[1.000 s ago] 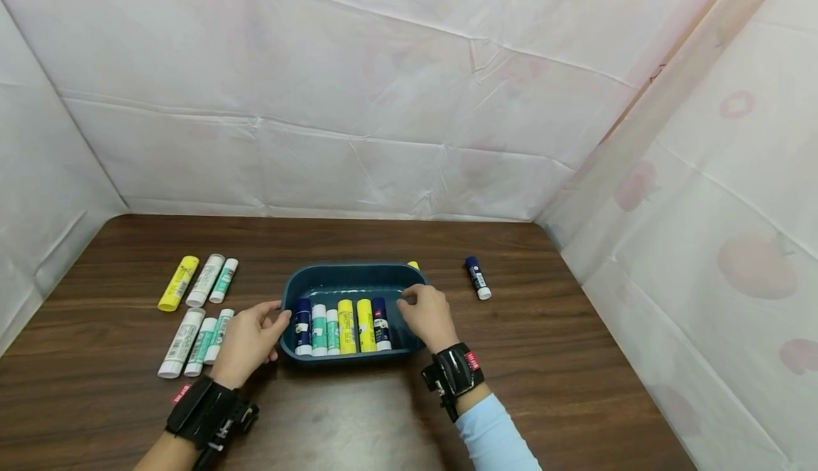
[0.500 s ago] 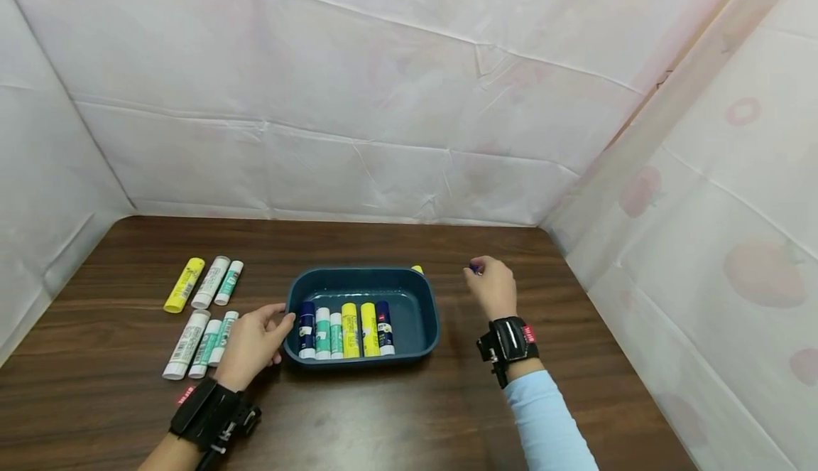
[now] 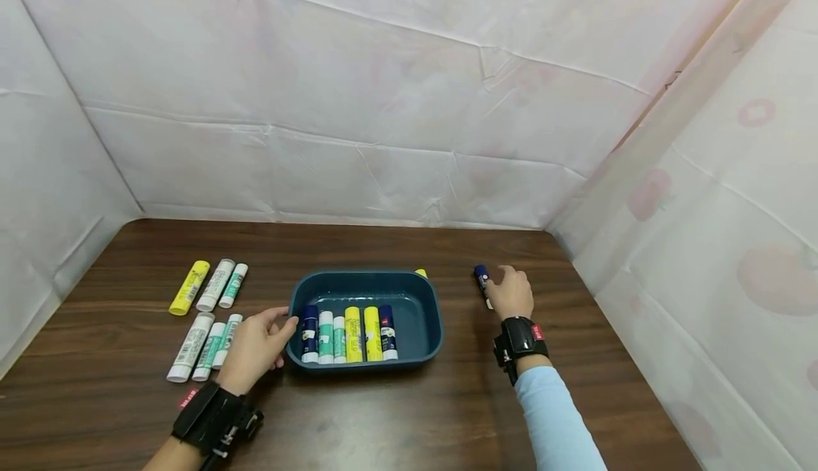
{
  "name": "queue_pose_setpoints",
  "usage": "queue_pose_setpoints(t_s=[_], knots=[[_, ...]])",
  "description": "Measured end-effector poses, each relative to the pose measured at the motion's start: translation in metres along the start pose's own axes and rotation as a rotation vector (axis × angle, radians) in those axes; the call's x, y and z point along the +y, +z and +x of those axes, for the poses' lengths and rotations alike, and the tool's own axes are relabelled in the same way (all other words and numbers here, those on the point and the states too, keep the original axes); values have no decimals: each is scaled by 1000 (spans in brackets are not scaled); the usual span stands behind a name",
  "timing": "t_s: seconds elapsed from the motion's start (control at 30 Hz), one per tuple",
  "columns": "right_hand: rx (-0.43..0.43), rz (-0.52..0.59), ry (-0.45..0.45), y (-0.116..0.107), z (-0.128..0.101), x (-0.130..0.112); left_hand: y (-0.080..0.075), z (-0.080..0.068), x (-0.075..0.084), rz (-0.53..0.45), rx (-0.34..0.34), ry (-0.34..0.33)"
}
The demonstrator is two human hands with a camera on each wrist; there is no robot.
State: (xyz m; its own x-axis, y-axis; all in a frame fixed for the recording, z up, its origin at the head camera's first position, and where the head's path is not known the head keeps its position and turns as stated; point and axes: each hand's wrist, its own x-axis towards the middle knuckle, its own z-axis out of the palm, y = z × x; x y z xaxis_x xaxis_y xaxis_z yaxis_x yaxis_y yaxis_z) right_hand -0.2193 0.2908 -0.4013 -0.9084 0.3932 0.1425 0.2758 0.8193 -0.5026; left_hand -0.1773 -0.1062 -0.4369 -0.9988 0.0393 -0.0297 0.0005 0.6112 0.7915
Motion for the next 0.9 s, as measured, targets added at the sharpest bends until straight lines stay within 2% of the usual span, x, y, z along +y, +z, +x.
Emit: queue_pose_setpoints(t_s=[0.43, 0.9], knots=[[-57, -11, 50, 21, 15, 12, 0, -1, 1, 15, 22, 22], [-52, -93, -48, 41, 24, 20, 3, 0, -2, 4, 32, 18]])
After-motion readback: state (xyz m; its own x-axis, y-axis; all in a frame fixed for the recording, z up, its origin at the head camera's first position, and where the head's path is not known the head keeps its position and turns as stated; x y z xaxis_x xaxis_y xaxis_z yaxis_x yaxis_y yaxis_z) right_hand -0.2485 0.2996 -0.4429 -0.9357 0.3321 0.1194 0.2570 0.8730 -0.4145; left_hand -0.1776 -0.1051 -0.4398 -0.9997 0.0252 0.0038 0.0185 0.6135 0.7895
